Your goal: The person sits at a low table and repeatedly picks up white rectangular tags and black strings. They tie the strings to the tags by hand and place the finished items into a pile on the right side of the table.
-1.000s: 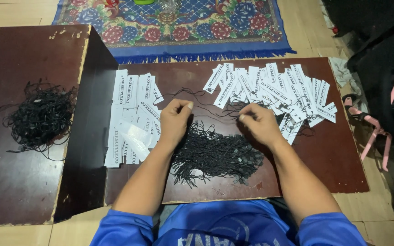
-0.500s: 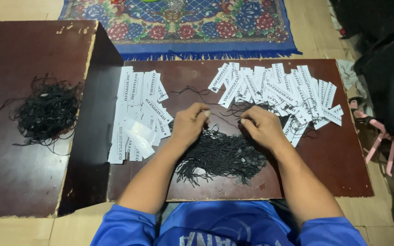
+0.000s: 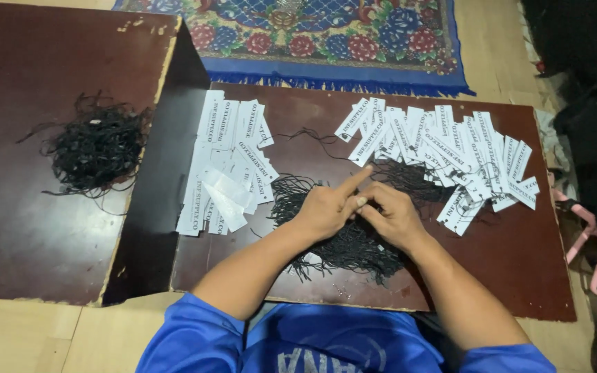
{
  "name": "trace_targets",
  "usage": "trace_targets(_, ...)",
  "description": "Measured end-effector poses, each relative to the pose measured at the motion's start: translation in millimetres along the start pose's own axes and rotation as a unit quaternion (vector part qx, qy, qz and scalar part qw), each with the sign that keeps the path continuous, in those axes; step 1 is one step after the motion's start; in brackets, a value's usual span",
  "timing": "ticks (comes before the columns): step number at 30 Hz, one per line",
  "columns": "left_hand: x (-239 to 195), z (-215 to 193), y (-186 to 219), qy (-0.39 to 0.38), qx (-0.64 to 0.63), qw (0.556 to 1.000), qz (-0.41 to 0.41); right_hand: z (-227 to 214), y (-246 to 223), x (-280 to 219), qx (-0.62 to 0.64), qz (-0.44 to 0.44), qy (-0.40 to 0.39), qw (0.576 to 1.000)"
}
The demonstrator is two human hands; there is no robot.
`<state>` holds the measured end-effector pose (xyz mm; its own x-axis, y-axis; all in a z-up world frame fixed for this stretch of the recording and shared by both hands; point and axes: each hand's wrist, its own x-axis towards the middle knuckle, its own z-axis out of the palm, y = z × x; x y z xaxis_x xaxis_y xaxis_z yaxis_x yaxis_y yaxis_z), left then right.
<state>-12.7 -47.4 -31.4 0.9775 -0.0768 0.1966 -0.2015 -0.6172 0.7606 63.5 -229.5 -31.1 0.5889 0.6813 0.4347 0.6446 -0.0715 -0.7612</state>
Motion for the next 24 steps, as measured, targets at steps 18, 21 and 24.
trace_targets(18,22.4,-65.0,-81.9,0.221,0.355,0.898,-0.141,-11.6,8.7,1.8,-0.021,0.066,0.083,0.994)
trace_targets(21,24.2,-59.4,-60.0,0.099,0.365,0.913,-0.151,-10.5,10.9,0.8,-0.025,0.073,0.086,0.993)
trace_targets(24,28.6,-41.9,-72.2,0.076,0.333,0.940,-0.025,-9.7,17.0,-0.7,-0.026,0.065,0.091,0.993)
